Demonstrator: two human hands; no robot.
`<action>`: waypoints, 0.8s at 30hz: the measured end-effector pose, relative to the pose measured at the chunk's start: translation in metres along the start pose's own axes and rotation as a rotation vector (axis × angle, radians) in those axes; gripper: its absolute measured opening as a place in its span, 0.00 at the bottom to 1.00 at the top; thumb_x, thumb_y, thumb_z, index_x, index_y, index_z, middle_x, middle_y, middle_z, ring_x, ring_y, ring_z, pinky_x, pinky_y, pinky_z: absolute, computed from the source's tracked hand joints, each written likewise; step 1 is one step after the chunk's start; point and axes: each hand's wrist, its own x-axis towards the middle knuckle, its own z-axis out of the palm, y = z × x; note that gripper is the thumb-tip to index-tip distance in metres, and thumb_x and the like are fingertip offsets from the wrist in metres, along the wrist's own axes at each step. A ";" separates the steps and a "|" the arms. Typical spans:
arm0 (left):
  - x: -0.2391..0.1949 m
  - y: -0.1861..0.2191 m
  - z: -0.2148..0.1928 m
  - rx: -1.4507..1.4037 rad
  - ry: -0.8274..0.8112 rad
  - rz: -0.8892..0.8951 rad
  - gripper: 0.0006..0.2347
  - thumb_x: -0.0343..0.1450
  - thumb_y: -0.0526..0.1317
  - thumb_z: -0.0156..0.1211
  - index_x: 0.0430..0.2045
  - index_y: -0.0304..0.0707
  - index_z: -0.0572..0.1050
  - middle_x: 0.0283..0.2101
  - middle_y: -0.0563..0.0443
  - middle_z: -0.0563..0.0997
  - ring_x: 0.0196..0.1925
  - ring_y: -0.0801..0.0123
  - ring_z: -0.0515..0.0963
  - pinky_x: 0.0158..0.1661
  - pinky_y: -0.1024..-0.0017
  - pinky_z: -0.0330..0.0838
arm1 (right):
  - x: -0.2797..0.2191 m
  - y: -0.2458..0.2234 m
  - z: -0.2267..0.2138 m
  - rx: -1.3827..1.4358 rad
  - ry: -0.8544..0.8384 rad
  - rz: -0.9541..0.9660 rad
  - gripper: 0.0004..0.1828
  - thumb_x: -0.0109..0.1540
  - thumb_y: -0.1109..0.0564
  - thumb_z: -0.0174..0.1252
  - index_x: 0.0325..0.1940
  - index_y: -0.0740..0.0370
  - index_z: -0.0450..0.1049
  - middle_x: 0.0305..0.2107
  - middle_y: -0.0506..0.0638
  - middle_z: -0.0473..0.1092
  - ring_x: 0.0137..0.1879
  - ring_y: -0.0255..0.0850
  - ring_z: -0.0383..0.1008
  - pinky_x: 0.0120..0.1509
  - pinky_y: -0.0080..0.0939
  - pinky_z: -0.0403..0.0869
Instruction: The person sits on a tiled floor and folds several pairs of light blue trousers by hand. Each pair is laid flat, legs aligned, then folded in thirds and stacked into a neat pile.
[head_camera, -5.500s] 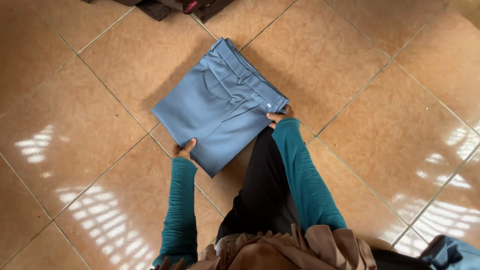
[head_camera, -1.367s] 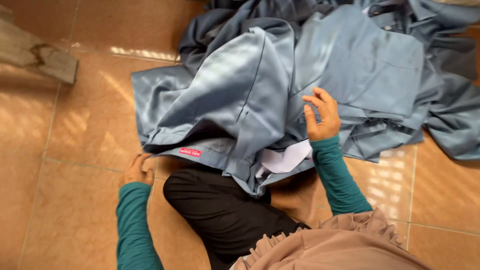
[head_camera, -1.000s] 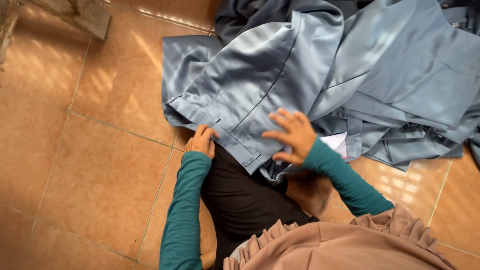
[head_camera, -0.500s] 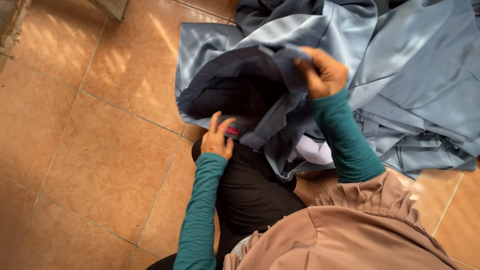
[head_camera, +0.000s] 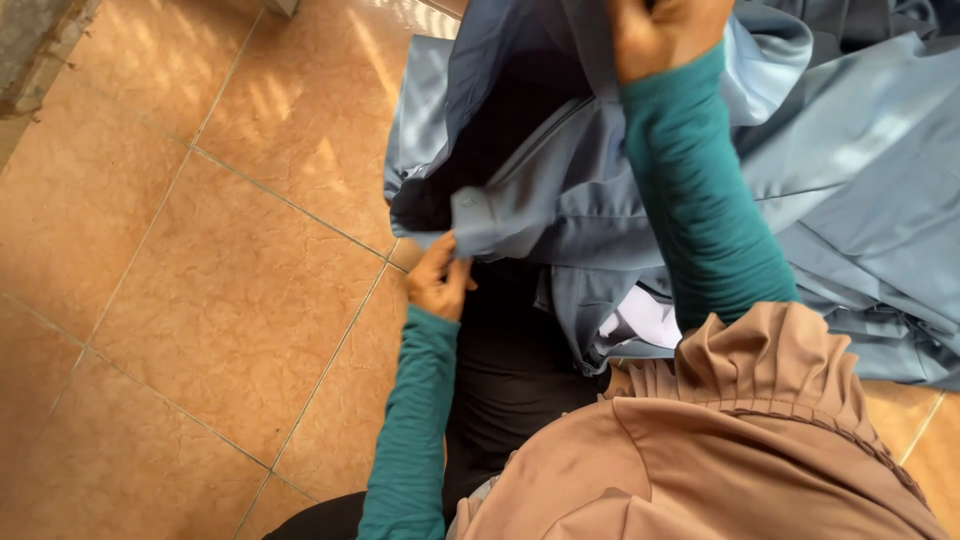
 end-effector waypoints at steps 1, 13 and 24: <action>0.003 0.020 -0.020 -0.111 0.041 -0.052 0.14 0.70 0.34 0.59 0.48 0.48 0.82 0.35 0.52 0.83 0.40 0.65 0.83 0.47 0.73 0.74 | -0.003 -0.009 0.004 -0.020 -0.061 -0.018 0.22 0.69 0.69 0.68 0.27 0.60 0.65 0.20 0.49 0.60 0.27 0.47 0.62 0.37 0.43 0.67; -0.118 -0.023 -0.064 -0.478 0.289 -0.396 0.12 0.74 0.40 0.50 0.44 0.31 0.76 0.65 0.38 0.65 0.64 0.49 0.70 0.64 0.53 0.64 | -0.224 -0.151 0.056 0.159 -0.563 -0.256 0.11 0.70 0.54 0.49 0.42 0.55 0.78 0.33 0.47 0.76 0.39 0.44 0.79 0.36 0.38 0.74; -0.087 -0.044 -0.062 -0.792 0.280 -0.863 0.42 0.67 0.29 0.67 0.75 0.54 0.47 0.45 0.38 0.79 0.40 0.53 0.84 0.39 0.51 0.84 | -0.248 -0.164 0.055 0.169 -0.497 -0.384 0.14 0.71 0.52 0.49 0.45 0.55 0.81 0.39 0.48 0.78 0.45 0.43 0.81 0.42 0.35 0.75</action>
